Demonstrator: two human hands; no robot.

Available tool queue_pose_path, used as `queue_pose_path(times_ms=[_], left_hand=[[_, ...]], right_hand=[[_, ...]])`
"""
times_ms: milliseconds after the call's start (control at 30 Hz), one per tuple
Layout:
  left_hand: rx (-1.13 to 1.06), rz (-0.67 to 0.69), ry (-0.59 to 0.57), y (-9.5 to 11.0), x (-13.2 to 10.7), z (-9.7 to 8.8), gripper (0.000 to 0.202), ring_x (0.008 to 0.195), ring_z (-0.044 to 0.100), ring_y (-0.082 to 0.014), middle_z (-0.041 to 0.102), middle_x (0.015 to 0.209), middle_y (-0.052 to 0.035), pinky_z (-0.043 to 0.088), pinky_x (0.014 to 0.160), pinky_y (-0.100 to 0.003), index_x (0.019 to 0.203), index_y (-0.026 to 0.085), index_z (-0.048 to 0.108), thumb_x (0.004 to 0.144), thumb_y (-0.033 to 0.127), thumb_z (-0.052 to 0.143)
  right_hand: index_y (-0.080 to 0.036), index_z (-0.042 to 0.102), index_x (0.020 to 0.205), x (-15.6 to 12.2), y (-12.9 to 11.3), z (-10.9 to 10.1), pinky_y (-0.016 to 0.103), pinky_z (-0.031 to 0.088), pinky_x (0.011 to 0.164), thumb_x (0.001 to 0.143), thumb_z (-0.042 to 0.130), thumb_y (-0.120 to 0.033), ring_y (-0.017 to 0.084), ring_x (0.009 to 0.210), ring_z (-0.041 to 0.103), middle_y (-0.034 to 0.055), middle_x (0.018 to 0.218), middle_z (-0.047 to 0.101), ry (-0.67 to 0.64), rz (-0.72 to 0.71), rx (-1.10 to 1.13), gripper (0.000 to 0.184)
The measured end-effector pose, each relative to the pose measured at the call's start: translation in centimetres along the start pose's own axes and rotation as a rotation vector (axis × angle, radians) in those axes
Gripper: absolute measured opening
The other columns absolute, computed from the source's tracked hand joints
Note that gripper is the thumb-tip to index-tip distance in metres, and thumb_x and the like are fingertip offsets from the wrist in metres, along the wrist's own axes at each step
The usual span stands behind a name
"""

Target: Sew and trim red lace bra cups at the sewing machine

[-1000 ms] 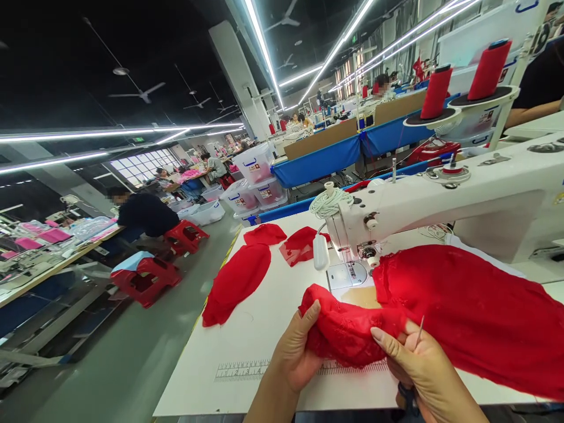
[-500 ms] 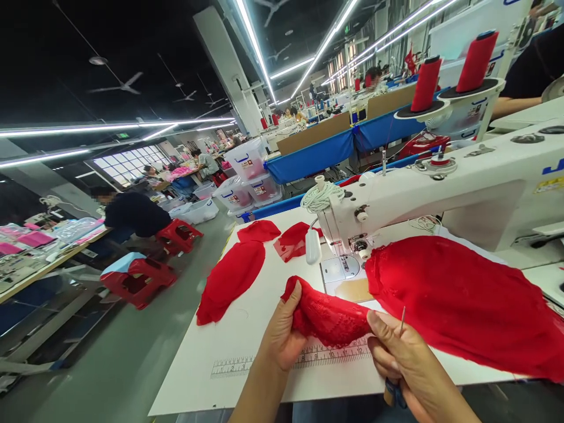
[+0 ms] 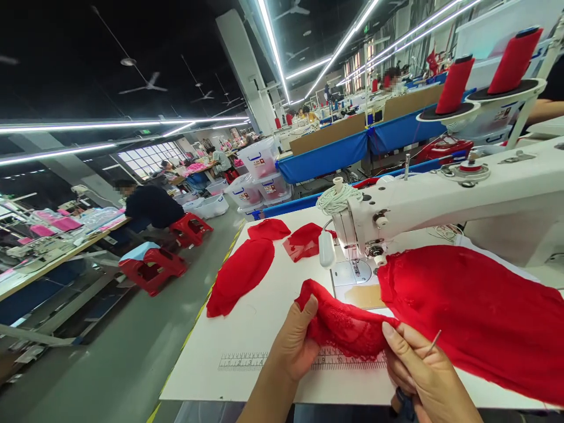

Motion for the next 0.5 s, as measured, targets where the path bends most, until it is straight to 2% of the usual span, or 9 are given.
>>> queue_pose_path(times_ms=[67,167,300,500], left_hand=[[0.020,0.001,-0.001,-0.1,0.0,-0.3,0.035,0.065,0.061,-0.0121,0.069,0.069,-0.0019,0.053,0.079,-0.030,0.073,0.012,0.068,0.054,0.027,0.092],[0.002,0.007,0.080,-0.1,0.1,-0.6,0.033,0.066,0.062,-0.0123,0.070,0.070,-0.0018,0.053,0.080,-0.030,0.072,0.012,0.068,0.054,0.025,0.091],[-0.010,-0.003,0.145,0.0,0.3,-0.8,0.034,0.068,0.065,-0.0130,0.072,0.074,-0.0026,0.054,0.080,-0.028,0.074,0.012,0.070,0.052,0.026,0.092],[-0.022,-0.024,0.162,-0.1,0.3,-0.4,0.036,0.067,0.066,-0.0117,0.074,0.074,-0.0027,0.055,0.081,-0.026,0.074,0.012,0.070,0.049,0.026,0.093]], right_hand=[[-0.023,0.047,0.062,-0.3,-0.3,0.7,0.021,0.031,0.035,0.049,0.081,-0.069,0.006,0.041,0.020,-0.0121,0.043,0.023,0.023,-0.012,0.006,0.059],[-0.023,0.043,0.059,-0.7,-0.7,1.5,0.021,0.031,0.034,0.042,0.084,-0.069,0.006,0.041,0.019,-0.0122,0.041,0.023,0.048,-0.034,0.063,0.064],[-0.024,0.038,0.059,-1.2,-1.1,2.1,0.022,0.034,0.035,0.050,0.078,-0.074,0.008,0.043,0.019,-0.0117,0.040,0.021,0.059,-0.052,0.145,0.065],[-0.025,0.034,0.060,-1.3,-1.5,2.5,0.021,0.032,0.032,0.046,0.078,-0.076,0.007,0.042,0.017,-0.0123,0.039,0.022,0.075,-0.079,0.158,0.069]])
Point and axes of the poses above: each hand's wrist, its own x-axis towards the middle knuckle, its own z-axis out of the palm, y = z × x, the point moved 1 cm from there along x, towards the middle knuckle
